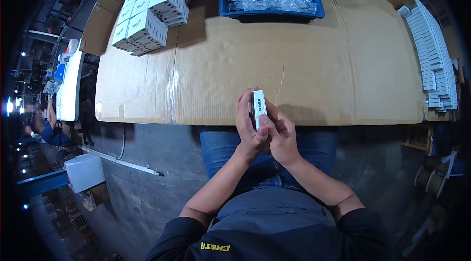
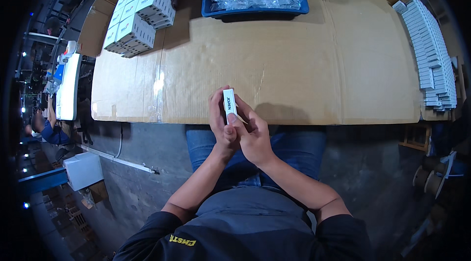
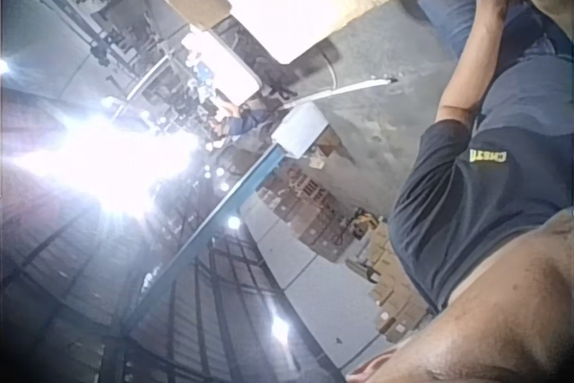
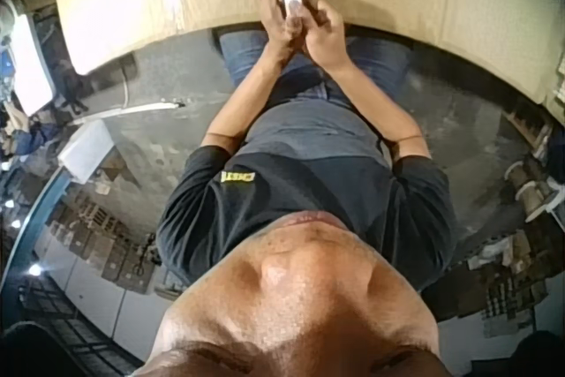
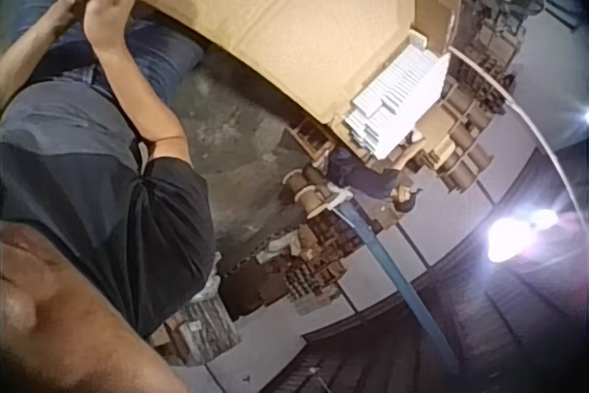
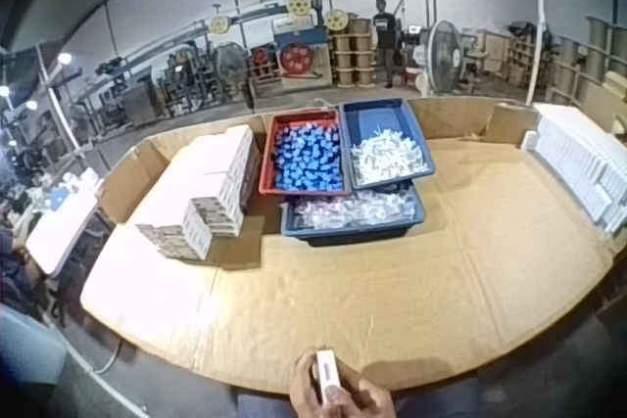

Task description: The recorder is assembling an electronic unit by placing components into a plastic casing, securing them, and then placing the finished units into a storage area.

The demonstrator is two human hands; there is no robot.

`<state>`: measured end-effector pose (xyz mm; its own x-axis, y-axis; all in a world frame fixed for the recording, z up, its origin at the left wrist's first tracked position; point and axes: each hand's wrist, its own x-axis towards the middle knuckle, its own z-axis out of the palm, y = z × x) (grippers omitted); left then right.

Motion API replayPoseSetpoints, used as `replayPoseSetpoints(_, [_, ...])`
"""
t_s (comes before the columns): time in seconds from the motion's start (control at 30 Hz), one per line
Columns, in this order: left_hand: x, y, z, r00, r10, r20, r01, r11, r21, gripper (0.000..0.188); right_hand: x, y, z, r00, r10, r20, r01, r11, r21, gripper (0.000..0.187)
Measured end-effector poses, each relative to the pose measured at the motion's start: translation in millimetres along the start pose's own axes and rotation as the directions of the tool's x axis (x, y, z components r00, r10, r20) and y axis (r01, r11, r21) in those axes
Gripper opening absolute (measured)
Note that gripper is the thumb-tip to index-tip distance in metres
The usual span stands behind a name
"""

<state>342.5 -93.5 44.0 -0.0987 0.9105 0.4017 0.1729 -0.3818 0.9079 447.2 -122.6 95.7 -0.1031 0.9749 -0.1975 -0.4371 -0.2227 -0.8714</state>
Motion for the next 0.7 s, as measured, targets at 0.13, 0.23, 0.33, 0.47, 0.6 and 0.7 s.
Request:
replayPoseSetpoints(0.13, [0.8,6.1,1.5,0.997,0.010,-0.079,-0.010,1.000,0.000,0.096,-2.6,2.9,-1.3,0.996,-0.060,0.060,0.067,0.988,-0.139,0.056])
replayPoseSetpoints(0.23, [0.5,12.0,1.8,0.995,0.012,-0.101,-0.013,1.000,-0.015,0.089,-5.8,2.1,-1.0,0.996,-0.057,0.073,0.069,0.981,-0.180,0.055])
replayPoseSetpoints(0.33, [-1.3,14.5,0.4,0.996,-0.002,-0.089,0.001,1.000,-0.009,0.084,-8.2,2.8,-1.8,0.996,-0.039,0.080,0.054,0.979,-0.195,0.053])
replayPoseSetpoints(0.47, [-4.1,8.9,2.1,0.995,0.004,-0.097,-0.005,1.000,-0.007,0.082,-9.6,-3.0,-2.7,0.994,-0.044,0.100,0.072,0.955,-0.288,0.052])
replayPoseSetpoints(0.6, [-6.7,6.5,4.0,0.991,0.044,-0.125,-0.049,0.998,-0.041,0.080,-10.8,-2.7,-3.4,0.991,-0.077,0.112,0.108,0.946,-0.304,0.052])
replayPoseSetpoints(0.7, [-7.8,4.7,3.9,0.990,0.080,-0.118,-0.086,0.995,-0.045,0.080,-13.6,0.6,-4.2,0.989,-0.092,0.115,0.125,0.936,-0.329,0.054])
